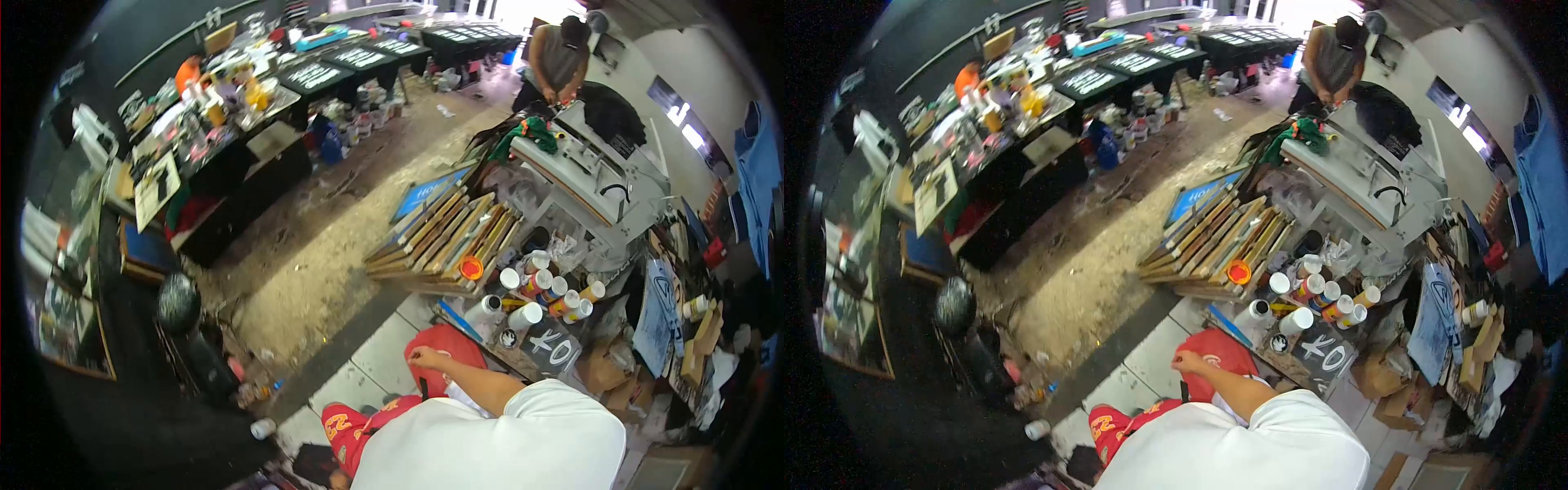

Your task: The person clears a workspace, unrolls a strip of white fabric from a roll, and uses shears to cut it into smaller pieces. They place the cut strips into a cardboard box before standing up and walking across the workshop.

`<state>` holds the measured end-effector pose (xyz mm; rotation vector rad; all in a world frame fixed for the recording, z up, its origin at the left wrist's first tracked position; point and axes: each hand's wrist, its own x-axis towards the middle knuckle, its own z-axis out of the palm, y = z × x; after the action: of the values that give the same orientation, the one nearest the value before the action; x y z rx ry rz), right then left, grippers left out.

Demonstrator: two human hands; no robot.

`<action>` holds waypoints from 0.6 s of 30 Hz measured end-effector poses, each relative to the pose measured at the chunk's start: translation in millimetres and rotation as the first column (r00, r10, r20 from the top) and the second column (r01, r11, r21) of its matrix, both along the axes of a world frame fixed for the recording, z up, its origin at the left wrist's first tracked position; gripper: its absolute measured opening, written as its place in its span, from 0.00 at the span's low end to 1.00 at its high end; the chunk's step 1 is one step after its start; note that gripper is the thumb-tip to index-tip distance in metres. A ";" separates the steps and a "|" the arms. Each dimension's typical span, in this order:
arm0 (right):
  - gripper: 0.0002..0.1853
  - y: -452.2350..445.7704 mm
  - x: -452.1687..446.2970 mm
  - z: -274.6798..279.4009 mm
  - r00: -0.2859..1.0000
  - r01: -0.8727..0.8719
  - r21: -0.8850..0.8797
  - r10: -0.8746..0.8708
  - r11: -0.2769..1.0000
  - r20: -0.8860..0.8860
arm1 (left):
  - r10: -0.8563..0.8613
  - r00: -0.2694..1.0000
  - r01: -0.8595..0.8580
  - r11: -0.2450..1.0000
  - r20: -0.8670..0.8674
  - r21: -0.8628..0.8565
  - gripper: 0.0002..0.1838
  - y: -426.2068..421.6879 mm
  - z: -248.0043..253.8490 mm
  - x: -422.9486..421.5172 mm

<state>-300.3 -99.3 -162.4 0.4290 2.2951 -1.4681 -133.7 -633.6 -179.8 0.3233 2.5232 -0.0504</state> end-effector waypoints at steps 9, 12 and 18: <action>0.13 -64.1 -169.7 15.0 0.999 0.018 -0.034 -0.017 0.999 0.038 | 0.438 0.701 -0.678 0.655 0.563 0.335 0.12 -15.8 31.7 -267.6; 0.11 -59.6 -235.2 51.5 0.994 0.068 0.076 -0.061 0.995 -0.089 | 0.430 0.626 -0.747 0.572 0.651 0.340 0.12 -21.9 42.0 -392.3; 0.12 -25.9 -342.0 95.9 0.882 0.421 -0.010 -0.411 0.907 -0.230 | 0.436 0.316 -0.936 0.288 0.843 0.202 0.12 -16.3 50.5 -715.6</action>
<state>-642.3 -125.2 -66.5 0.8532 2.5254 -1.7499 -849.2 -649.9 -129.4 -0.5957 1.5695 1.2358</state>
